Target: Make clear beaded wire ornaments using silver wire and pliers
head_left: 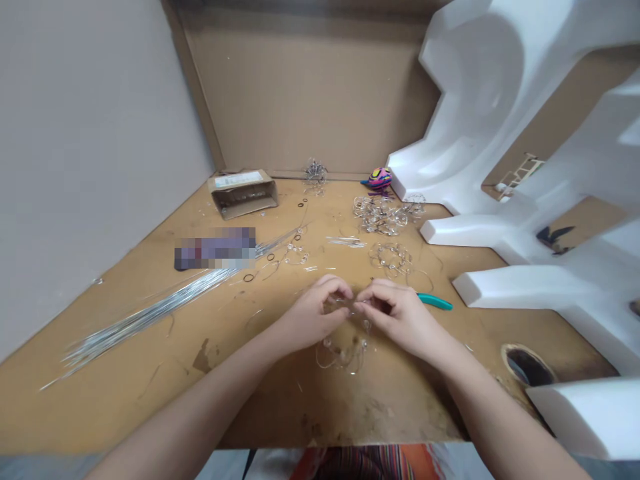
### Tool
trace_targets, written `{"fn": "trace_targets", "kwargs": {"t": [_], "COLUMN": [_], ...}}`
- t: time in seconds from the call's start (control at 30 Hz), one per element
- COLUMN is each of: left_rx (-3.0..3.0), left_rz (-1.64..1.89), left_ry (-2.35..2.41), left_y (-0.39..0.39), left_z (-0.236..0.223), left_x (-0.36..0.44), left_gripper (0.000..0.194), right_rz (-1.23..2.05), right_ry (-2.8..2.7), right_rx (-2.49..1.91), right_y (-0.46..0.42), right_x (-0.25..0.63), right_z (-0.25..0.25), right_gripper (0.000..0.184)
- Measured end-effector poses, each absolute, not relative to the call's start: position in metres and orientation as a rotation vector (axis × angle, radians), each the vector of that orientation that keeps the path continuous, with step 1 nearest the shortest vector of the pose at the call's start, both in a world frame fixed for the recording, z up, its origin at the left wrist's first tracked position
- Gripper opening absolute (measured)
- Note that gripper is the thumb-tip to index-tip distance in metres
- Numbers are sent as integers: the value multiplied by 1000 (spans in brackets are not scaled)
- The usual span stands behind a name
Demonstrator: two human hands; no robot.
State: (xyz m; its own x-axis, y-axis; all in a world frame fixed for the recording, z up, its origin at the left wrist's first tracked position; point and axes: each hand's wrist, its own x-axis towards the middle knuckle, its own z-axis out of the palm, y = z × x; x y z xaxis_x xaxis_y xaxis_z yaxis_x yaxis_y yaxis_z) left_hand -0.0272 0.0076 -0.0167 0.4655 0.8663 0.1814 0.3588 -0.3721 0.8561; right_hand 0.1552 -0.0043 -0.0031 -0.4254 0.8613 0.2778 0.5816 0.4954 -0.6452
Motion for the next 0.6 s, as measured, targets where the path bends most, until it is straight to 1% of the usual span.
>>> {"fn": "trace_targets", "kwargs": {"t": [0.07,0.13,0.27,0.37,0.5,0.6], "left_rx": [1970,1959,1920,1906,1771,1674], "left_rz": [857,847,787,813,877,934], "left_ry": [968,965,995,1033,1136,1195], "left_y": [6,6,6,7,9,13], "left_z": [-14,-13,-13,-14,-18,-22], "left_x": [-27,-27,-26,-27,-29,-32], "left_gripper": [13,10,17,17,16,18], "right_rz": [653,688,753,735,692,716], "right_ry": [-2120,-2072,-1978,-1887,-1784,-1894], "right_rx": [-1198,-1213,-1207,-1252,-1368,-1486], "right_y": [-4,-4,-3,0,5,6], "right_x": [154,152,150,152,161,166], "right_z": [-3,-3,-6,-10,-9,-5], "right_gripper": [10,10,13,14,22,33]}}
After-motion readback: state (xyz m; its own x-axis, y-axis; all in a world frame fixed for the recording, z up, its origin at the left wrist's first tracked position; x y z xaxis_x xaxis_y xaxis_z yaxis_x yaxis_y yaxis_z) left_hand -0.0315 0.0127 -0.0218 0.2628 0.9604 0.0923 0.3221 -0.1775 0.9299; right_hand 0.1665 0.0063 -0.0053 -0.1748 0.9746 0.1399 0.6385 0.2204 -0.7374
